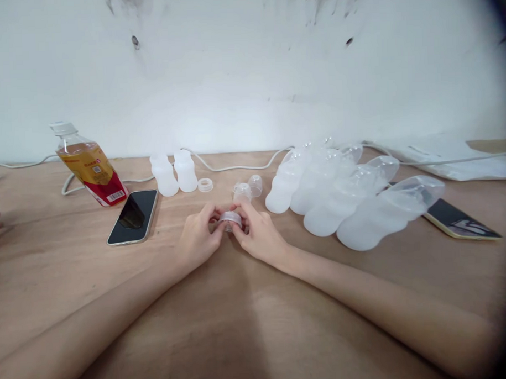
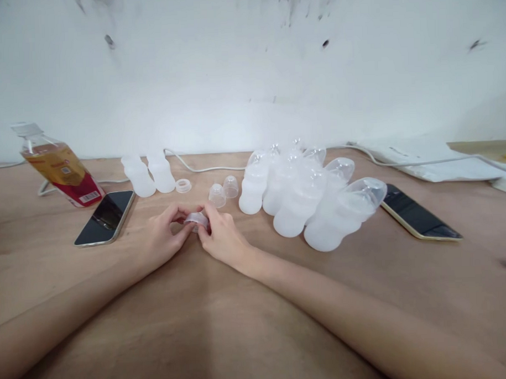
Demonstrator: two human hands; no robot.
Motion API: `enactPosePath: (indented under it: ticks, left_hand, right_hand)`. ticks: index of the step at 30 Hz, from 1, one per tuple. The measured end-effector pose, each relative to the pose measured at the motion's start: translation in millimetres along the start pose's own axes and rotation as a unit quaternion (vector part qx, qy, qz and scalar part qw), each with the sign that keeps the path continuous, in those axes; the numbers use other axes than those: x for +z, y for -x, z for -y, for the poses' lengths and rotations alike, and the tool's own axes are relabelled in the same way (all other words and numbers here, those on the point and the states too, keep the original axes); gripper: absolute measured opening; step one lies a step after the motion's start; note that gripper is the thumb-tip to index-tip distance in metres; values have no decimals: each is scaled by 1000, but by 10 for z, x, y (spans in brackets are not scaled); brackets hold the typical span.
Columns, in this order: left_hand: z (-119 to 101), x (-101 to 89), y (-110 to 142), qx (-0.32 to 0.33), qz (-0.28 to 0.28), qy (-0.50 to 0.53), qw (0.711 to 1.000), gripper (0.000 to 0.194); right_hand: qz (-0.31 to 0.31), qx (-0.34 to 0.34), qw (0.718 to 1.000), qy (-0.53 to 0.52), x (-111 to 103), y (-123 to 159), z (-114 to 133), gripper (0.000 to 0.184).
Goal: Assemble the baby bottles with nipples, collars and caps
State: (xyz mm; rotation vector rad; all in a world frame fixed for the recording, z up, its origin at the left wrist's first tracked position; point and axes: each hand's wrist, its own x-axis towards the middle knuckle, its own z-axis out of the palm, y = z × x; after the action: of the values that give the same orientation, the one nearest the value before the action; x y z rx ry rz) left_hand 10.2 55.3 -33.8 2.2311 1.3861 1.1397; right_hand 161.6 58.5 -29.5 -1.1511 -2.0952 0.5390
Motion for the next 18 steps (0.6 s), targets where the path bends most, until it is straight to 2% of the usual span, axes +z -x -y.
enactPosePath:
  ticks: [3, 6, 12, 18]
  left_hand:
    - [23, -6, -14, 0, 15, 52, 999, 12]
    - [32, -6, -11, 12, 16, 46, 999, 15]
    - [-3, -15, 2, 47, -1, -47, 998, 15]
    - [-9, -30, -13, 61, 2, -58, 996, 12]
  right_hand:
    - [3, -28, 999, -22, -42, -25, -13, 27]
    - [11, -62, 997, -34, -64, -35, -31, 31]
    - [-2, -27, 1000, -1, -68, -17, -6, 26]
    - [-17, -20, 1000, 3, -57, 1, -18, 28]
